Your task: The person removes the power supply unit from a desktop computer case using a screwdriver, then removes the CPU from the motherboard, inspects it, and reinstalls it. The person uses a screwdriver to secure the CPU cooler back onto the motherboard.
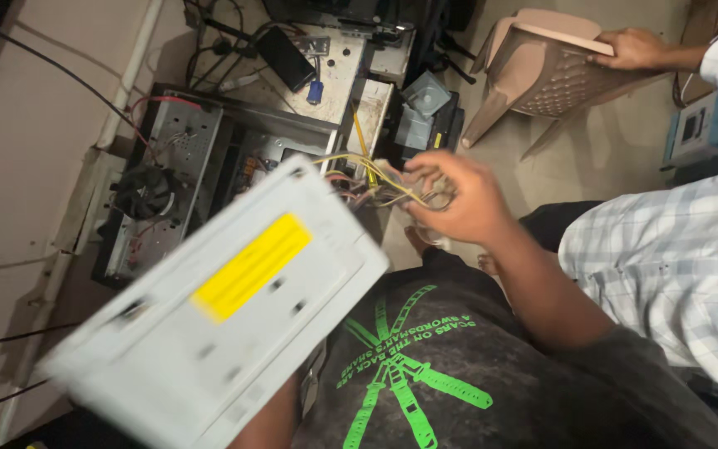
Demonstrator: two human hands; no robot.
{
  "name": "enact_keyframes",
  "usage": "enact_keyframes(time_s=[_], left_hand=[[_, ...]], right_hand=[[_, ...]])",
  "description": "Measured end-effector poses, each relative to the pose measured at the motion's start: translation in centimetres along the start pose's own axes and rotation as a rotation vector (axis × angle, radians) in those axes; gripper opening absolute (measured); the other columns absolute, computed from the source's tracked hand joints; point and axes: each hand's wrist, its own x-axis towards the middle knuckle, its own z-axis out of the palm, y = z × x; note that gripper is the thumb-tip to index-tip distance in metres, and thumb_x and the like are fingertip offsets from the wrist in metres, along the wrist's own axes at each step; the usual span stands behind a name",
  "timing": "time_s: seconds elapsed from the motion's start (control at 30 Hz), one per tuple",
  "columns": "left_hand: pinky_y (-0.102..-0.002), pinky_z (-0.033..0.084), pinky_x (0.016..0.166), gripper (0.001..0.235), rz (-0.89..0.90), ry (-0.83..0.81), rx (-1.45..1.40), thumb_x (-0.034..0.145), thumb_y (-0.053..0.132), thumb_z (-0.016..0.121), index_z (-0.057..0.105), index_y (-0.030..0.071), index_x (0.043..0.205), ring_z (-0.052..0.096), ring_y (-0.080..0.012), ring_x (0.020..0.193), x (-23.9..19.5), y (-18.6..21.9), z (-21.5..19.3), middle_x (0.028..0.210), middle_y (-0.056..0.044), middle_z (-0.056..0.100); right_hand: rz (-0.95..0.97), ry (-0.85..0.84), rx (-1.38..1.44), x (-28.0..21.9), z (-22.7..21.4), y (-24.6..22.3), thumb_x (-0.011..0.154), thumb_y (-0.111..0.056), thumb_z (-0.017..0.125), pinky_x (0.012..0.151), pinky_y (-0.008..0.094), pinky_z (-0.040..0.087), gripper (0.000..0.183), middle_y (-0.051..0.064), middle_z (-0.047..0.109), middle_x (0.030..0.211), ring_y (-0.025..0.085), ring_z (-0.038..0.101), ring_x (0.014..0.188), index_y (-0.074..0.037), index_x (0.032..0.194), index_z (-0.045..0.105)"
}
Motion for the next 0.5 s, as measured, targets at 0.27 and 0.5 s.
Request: enact_keyframes(time_s=[0.27,0.5], left_hand=[[-0.061,0.039,0.122,0.099,-0.040,0.003,0.098,0.083,0.063,0.072,0.040,0.005,0.157,0.047,-0.0399,0.143,-1.3,-4.2,-4.3,0.153,-0.020,0.049],[-0.053,0.039,0.121,0.099,0.053,0.166,0.258,0.081,0.063,0.074,0.042,0.005,0.155,0.049,-0.0331,0.139,-0.9,-8.0,-6.9,0.148,-0.014,0.052]], right_hand=[[0.219,-0.121,0.332,-4.7,6.2,10.6,0.082,-0.007,0.076,0.093,0.032,0.055,0.043,0.008,0.075,0.111,0.020,0.070,0.103,-0.004,0.124,0.066],[0.149,-0.302,0.275,-8.1,10.4,17.1,0.084,-0.010,0.079,0.108,0.040,0.049,0.053,0.015,0.066,0.136,0.025,0.062,0.127,-0.004,0.134,0.062]])
